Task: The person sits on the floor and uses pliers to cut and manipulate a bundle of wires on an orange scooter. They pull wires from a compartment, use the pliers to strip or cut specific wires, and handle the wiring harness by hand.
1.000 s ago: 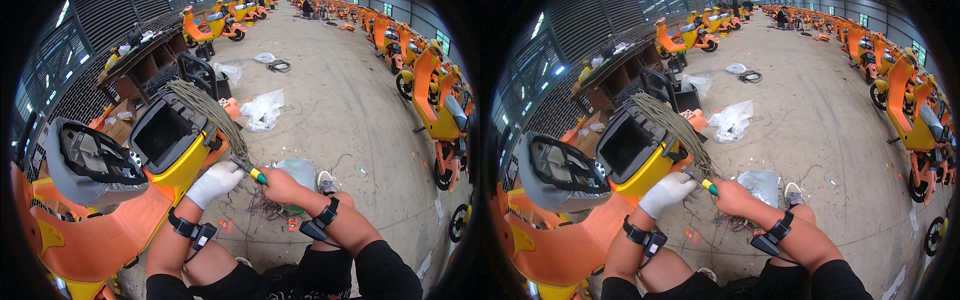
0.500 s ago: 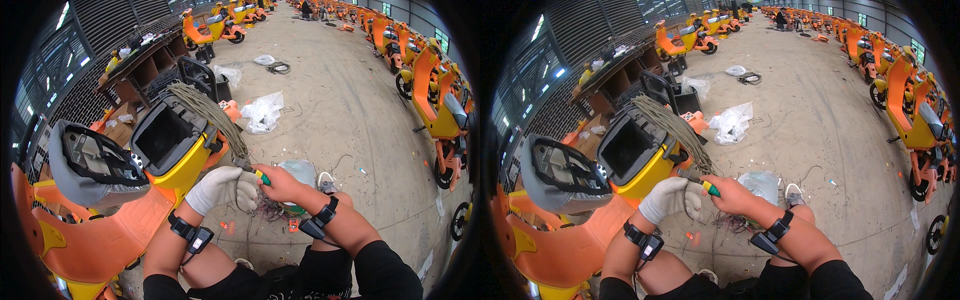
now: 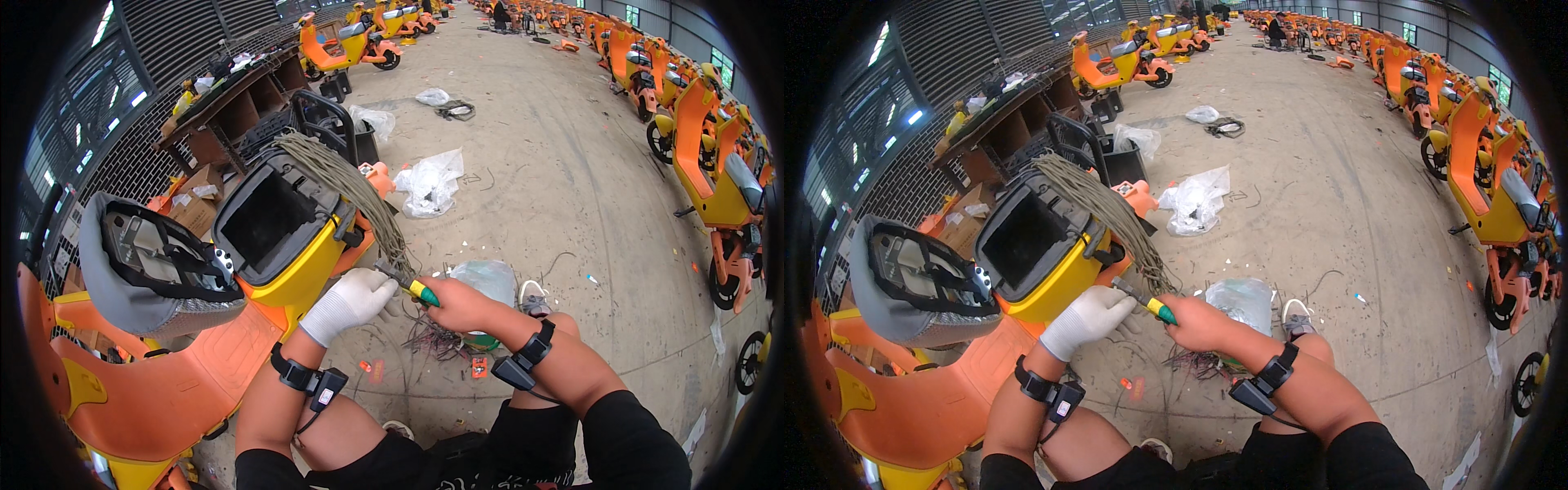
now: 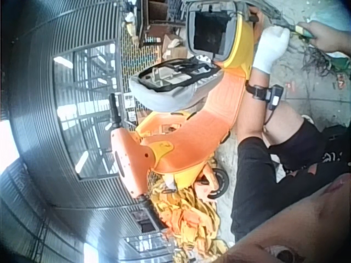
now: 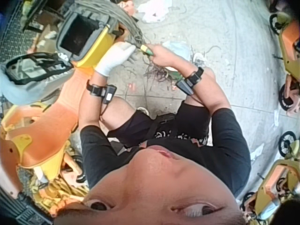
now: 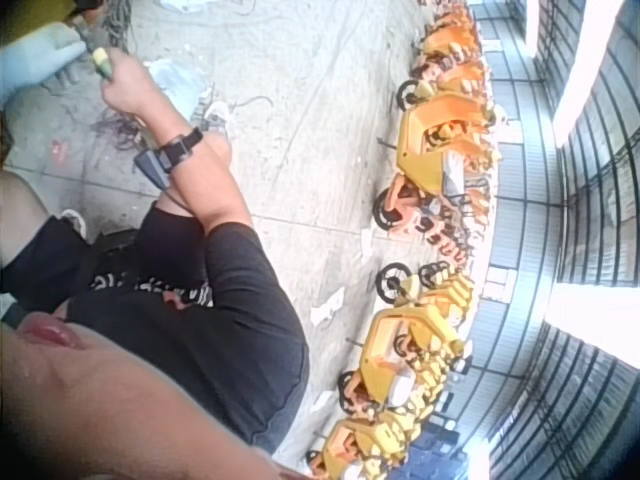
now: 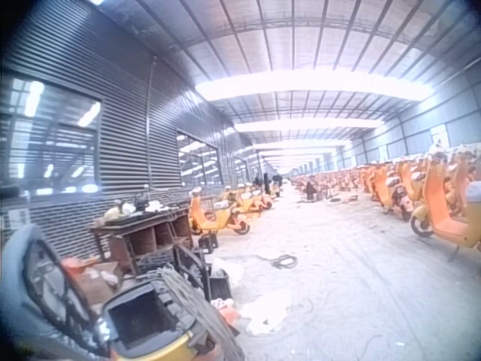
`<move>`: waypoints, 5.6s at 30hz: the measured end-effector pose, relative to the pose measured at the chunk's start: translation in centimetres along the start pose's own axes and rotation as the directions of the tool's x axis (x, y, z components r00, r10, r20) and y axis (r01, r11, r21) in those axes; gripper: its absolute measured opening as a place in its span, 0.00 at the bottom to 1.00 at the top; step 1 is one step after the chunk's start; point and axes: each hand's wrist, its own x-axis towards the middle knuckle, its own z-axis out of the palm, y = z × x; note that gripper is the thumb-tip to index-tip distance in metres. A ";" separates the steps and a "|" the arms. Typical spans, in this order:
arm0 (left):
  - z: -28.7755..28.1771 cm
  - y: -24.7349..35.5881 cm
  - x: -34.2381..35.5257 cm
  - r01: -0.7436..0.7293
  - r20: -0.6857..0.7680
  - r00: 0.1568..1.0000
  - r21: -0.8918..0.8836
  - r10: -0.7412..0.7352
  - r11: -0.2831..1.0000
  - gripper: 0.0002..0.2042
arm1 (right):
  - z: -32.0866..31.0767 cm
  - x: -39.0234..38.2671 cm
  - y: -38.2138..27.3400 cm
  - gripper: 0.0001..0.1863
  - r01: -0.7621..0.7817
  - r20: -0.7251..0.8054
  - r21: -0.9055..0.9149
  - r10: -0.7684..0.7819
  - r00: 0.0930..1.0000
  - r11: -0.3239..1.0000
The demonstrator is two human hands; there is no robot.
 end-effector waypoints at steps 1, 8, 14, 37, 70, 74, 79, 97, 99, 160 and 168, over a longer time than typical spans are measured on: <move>0.0 0.1 0.0 -0.030 -0.033 0.999 0.177 0.036 0.984 0.16 | 0.2 0.1 0.2 0.25 -0.004 0.005 -0.010 0.004 1.000 1.000; 2.0 -1.7 1.2 0.032 -0.126 0.989 0.712 0.083 0.701 0.14 | 1.3 0.4 1.0 0.23 -0.041 0.041 -0.050 0.043 0.998 0.998; 2.7 -1.5 1.7 0.089 -0.145 0.989 0.743 0.030 0.663 0.13 | 1.1 0.3 0.2 0.19 -0.130 0.046 -0.073 0.133 0.990 0.989; -0.7 2.4 -1.0 0.064 0.138 0.990 -0.591 0.023 0.804 0.18 | -0.8 -0.2 -0.3 0.26 0.179 -0.214 0.061 -0.162 0.963 0.982; 0.9 -2.9 0.8 0.198 0.292 0.879 -0.943 0.377 0.268 0.26 | -1.5 -0.5 -1.2 0.23 0.103 -0.179 0.057 -0.091 0.980 0.993; 1.3 -1.7 0.5 0.264 0.311 0.883 -0.949 0.352 0.175 0.27 | -0.9 -0.4 -0.9 0.25 0.245 -0.280 0.100 -0.209 0.937 0.964; 1.1 -1.1 0.4 0.125 0.221 0.924 -0.946 0.312 0.298 0.25 | -0.5 0.0 -1.2 0.26 0.212 -0.274 0.125 -0.172 0.946 0.969; 1.3 -3.5 1.4 -0.103 -0.115 0.980 0.398 0.161 0.912 0.18 | 0.2 0.0 0.1 0.23 -0.042 -0.007 -0.140 0.041 0.999 0.989; 1.7 -3.1 1.8 -0.109 -0.158 0.967 0.453 0.200 0.885 0.18 | 0.7 0.2 1.3 0.23 -0.029 -0.011 -0.152 0.027 1.000 0.988; 1.9 -6.5 3.2 -0.436 -0.207 0.834 0.320 0.511 0.841 0.12 | 2.2 0.7 1.0 0.18 -0.157 -0.103 0.090 0.166 0.981 0.983; 3.2 -9.1 8.0 -0.414 -0.238 0.595 0.729 0.768 0.546 0.06 | 2.3 1.6 3.4 0.14 -0.232 -0.193 0.373 0.320 0.928 0.898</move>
